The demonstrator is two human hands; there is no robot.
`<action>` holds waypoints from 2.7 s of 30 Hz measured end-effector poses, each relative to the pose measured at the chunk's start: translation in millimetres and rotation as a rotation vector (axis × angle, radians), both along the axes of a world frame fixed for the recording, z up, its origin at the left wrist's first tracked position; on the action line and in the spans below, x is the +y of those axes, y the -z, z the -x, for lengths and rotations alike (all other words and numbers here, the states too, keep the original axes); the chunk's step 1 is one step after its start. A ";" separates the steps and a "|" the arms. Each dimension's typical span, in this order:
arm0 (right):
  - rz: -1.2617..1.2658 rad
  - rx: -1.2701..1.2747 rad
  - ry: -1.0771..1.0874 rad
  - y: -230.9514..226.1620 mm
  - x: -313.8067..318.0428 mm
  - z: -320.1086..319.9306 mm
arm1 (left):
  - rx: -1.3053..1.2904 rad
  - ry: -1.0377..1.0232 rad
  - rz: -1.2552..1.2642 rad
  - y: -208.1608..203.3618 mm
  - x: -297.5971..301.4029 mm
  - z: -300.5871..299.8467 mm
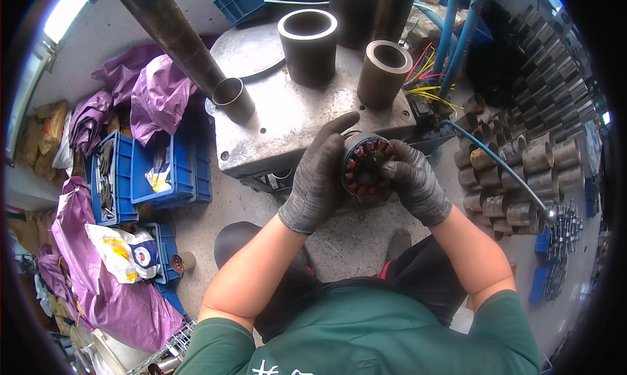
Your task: The person assembles motor stators into metal housings by manually inserting them and then using a hydraulic press to seat them firmly.
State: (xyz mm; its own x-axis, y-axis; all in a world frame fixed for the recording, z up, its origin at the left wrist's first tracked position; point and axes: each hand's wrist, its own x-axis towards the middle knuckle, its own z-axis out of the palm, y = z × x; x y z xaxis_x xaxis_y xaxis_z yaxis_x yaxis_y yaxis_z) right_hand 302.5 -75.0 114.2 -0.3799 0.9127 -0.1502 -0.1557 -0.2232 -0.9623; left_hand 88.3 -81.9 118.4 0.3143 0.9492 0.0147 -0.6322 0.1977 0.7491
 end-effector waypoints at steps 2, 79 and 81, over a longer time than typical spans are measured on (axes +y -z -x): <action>0.014 -0.061 0.013 -9.7 -3.1 2.2 | 0.087 -0.068 0.014 3.9 1.7 -0.4; 1.430 -1.877 0.422 -80.0 -645.4 -562.1 | 1.235 0.235 -1.029 -1.4 -22.3 -32.2; 1.485 -1.813 0.427 -72.7 -699.1 -547.1 | 1.220 0.274 -1.032 -3.3 -26.2 -37.5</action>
